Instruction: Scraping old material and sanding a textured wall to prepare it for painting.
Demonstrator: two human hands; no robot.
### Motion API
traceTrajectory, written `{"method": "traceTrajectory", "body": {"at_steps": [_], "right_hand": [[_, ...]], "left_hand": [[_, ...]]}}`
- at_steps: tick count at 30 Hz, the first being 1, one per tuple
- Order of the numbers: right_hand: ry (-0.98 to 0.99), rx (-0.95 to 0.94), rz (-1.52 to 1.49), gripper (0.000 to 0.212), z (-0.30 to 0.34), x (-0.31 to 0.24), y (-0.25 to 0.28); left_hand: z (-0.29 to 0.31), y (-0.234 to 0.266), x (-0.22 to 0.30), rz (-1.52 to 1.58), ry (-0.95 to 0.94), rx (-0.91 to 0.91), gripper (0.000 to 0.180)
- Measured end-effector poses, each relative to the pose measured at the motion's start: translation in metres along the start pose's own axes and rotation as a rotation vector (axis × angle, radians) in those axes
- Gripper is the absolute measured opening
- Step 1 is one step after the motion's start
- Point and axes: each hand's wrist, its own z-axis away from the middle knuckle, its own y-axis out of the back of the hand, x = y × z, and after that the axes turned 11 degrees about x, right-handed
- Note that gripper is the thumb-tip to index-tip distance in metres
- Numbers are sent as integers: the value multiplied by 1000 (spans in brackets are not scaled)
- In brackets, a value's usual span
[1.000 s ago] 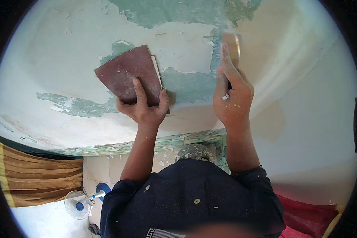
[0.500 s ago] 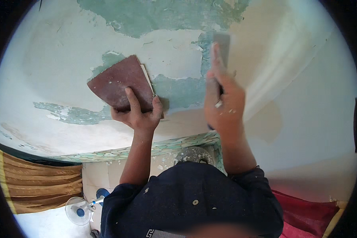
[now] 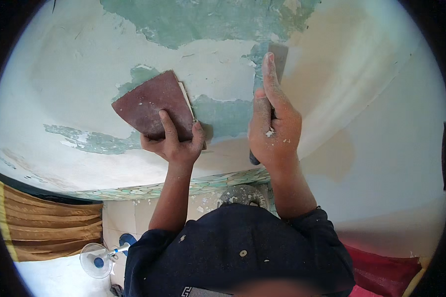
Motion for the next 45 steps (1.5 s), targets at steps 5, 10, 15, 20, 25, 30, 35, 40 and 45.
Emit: {"method": "traceTrajectory", "body": {"at_steps": [5,10,15,20,25,30,35,40,45], "right_hand": [[-4,127,-125,47,-2,-7,-18],[-181,181,-160,54,-21,-1,-16],[-267,224,-198,53,-12,-3,-14],[-165,96,-77,53,-11,-2,-3],[-81,164,-87,51,-24,13,10],[103,95,113,52,-19,19,14],[-8,67,194,55,-47,-1,26],[87,67,192,58,-26,15,30],[-78,5,238,61,-42,1,33]], "left_hand": [[-2,0,1,1,-6,3,84],[-2,0,1,0,-8,-1,84],[2,0,1,6,4,-6,87],[1,0,2,9,-4,-2,86],[1,-1,1,-8,2,9,82],[0,-1,-1,-16,-11,28,82],[-3,-3,2,9,-8,27,84],[0,-1,3,-34,-19,13,85],[1,0,3,-22,11,13,84]]}}
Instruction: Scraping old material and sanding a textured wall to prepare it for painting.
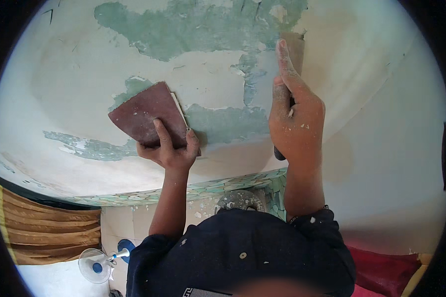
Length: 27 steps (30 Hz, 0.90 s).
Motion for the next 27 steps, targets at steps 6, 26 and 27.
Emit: {"method": "traceTrajectory", "body": {"at_steps": [6,26,27], "right_hand": [[108,9,52,51,10,8,3],[114,43,29,51,8,19,19],[114,41,26,51,7,19,20]], "left_hand": [[-4,-1,2,9,4,12,82],[-79,15,45,46,38,-30,94],[-83,14,45,42,21,-29,94]]}}
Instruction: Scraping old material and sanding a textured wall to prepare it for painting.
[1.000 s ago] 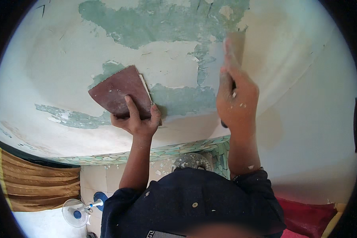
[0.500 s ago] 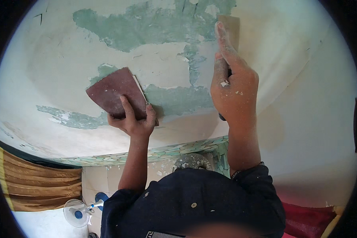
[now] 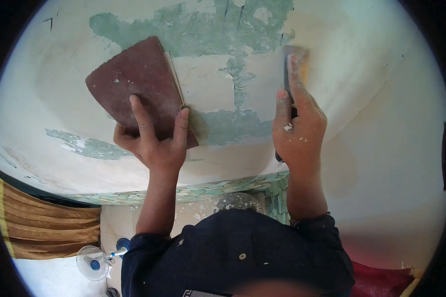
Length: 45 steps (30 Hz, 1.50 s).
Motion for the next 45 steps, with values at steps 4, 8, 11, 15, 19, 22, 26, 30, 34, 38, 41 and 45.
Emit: {"method": "traceTrajectory", "body": {"at_steps": [4,8,11,15,19,22,26,30,34,38,41,45], "right_hand": [[16,32,24,53,-10,1,2],[-26,12,50,54,-27,-8,-1],[-14,7,3,52,-22,-3,1],[45,42,-72,52,-13,2,-2],[-24,5,-39,54,-26,-2,-1],[-37,6,-66,54,-22,-4,0],[-26,-22,-63,51,-14,-1,2],[97,100,-31,51,-42,-5,-7],[19,64,-43,59,-38,-8,-4],[-57,-5,-17,52,-17,-4,1],[32,68,45,54,-38,-8,-4],[87,126,52,53,-53,-12,-7]], "left_hand": [[-8,-6,0,23,6,24,95],[-9,-15,3,80,1,73,96],[-11,-18,5,78,-9,92,96],[-20,-15,7,64,-3,112,96],[-22,-23,7,56,-30,148,95],[-21,-26,2,19,-64,169,95],[-19,-28,2,13,-74,181,95],[-17,-29,0,26,-87,180,96],[-15,-32,-3,56,-55,169,97],[-14,-34,-5,49,-56,175,98],[-12,-35,-7,27,-82,155,99],[-12,-39,-5,49,-83,190,97]]}}
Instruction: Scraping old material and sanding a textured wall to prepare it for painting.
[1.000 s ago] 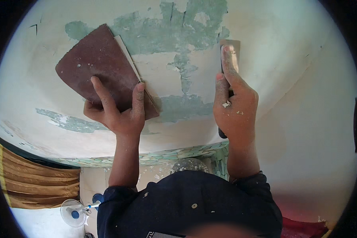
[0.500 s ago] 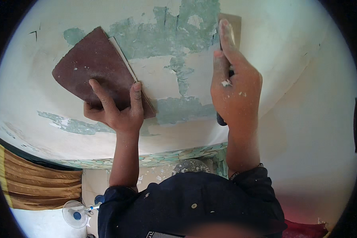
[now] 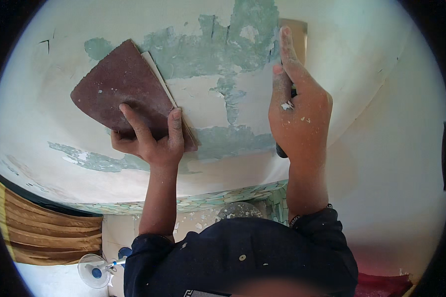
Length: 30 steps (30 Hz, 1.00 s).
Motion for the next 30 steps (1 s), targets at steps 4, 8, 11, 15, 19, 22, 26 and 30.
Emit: {"method": "traceTrajectory", "body": {"at_steps": [4,8,11,15,19,22,26,30], "right_hand": [[-67,-45,-18,53,29,1,5],[-65,-53,8,53,20,1,6],[20,57,-22,53,0,2,-5],[-52,-31,32,51,18,0,3],[-50,-45,-6,50,24,3,6],[-79,-49,7,50,9,-3,1],[46,45,-54,51,18,11,-5],[-64,-97,20,59,33,4,5]], "left_hand": [[1,0,-4,-24,-29,23,96],[4,0,-3,-13,-21,8,97],[2,-2,-1,8,-29,29,97],[2,2,-5,-25,-18,15,96],[5,0,-4,15,16,6,96],[4,-1,-5,29,9,22,96],[4,1,-3,-25,-25,8,96],[5,0,-6,22,6,26,96]]}}
